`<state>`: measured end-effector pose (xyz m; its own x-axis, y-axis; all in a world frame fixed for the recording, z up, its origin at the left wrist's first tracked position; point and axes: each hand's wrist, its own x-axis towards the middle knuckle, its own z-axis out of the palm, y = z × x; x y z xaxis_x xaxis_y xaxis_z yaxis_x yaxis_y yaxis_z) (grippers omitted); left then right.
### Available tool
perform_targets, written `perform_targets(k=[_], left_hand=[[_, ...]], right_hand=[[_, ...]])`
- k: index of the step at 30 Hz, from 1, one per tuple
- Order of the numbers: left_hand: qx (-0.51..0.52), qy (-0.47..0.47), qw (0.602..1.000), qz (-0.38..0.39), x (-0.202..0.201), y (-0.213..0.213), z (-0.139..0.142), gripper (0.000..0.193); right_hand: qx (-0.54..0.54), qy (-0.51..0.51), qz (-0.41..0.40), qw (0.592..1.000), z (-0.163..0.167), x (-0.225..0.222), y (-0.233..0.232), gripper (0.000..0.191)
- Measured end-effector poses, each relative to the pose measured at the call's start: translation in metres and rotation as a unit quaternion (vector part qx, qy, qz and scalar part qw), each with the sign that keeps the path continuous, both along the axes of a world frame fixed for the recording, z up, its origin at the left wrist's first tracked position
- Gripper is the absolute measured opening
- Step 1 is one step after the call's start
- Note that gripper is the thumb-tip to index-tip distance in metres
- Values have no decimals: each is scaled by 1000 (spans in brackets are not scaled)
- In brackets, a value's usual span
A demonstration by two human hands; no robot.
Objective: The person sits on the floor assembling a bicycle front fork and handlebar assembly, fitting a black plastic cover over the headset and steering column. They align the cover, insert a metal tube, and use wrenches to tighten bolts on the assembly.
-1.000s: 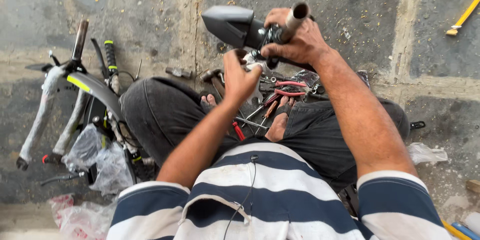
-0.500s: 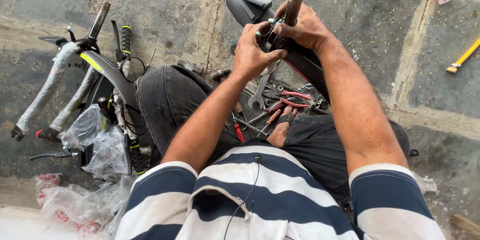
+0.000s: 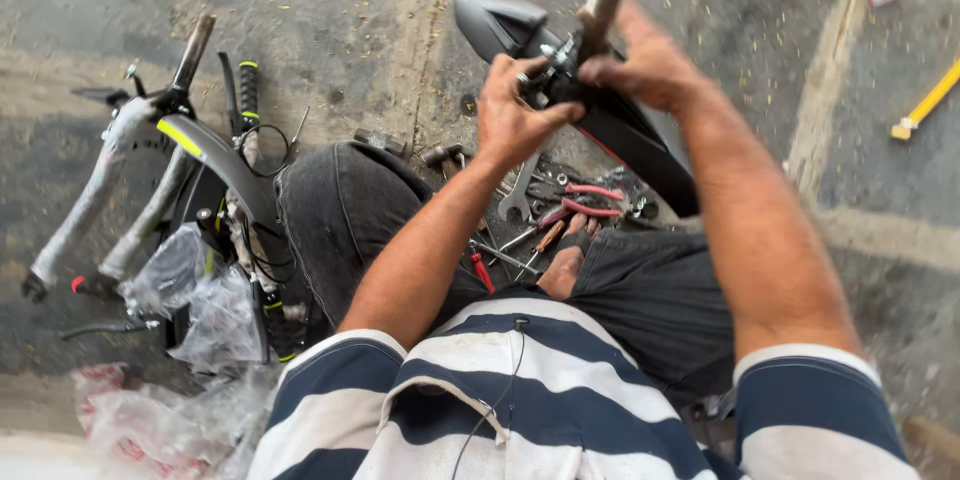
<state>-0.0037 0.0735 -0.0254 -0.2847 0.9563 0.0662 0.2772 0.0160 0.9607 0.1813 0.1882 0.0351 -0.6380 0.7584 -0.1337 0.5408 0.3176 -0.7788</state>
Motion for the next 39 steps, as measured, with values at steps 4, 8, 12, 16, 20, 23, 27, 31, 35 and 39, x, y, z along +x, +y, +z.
perform_targets(k=[4, 8, 12, 16, 20, 23, 27, 31, 35, 39], left_hand=[[21, -19, 1000, 13, -3, 4, -12, 70], [-7, -183, 983, 1, -2, 12, -32, 73], [25, -225, 973, -37, 2, 12, -44, 69], [68, -213, 973, -56, 0, 9, -40, 65], [12, -283, 958, -38, -5, 9, -33, 68], [-26, -276, 961, -23, -13, 12, -33, 68], [-26, -279, 959, -33, -22, 12, -36, 68], [-46, -256, 965, -37, -22, 6, -31, 63], [-54, -262, 963, -15, -15, 6, -24, 64], [-55, -265, 961, -48, -9, 3, -15, 61]], right_hand=[[86, -48, -86, 991, 12, 93, -11, 84], [115, -55, -132, 983, 0, 211, -44, 51], [66, -117, -275, 952, -18, 329, -119, 48], [70, -130, -413, 899, -49, 374, -179, 44], [51, -130, -477, 868, -113, 343, -212, 41], [25, -134, -465, 875, -152, 315, -217, 38], [3, -150, -400, 904, -184, 281, -201, 35], [-5, -174, -330, 928, -211, 240, -180, 31], [-4, -196, -289, 937, -225, 227, -159, 28], [4, -207, -270, 940, -236, 224, -146, 24]])
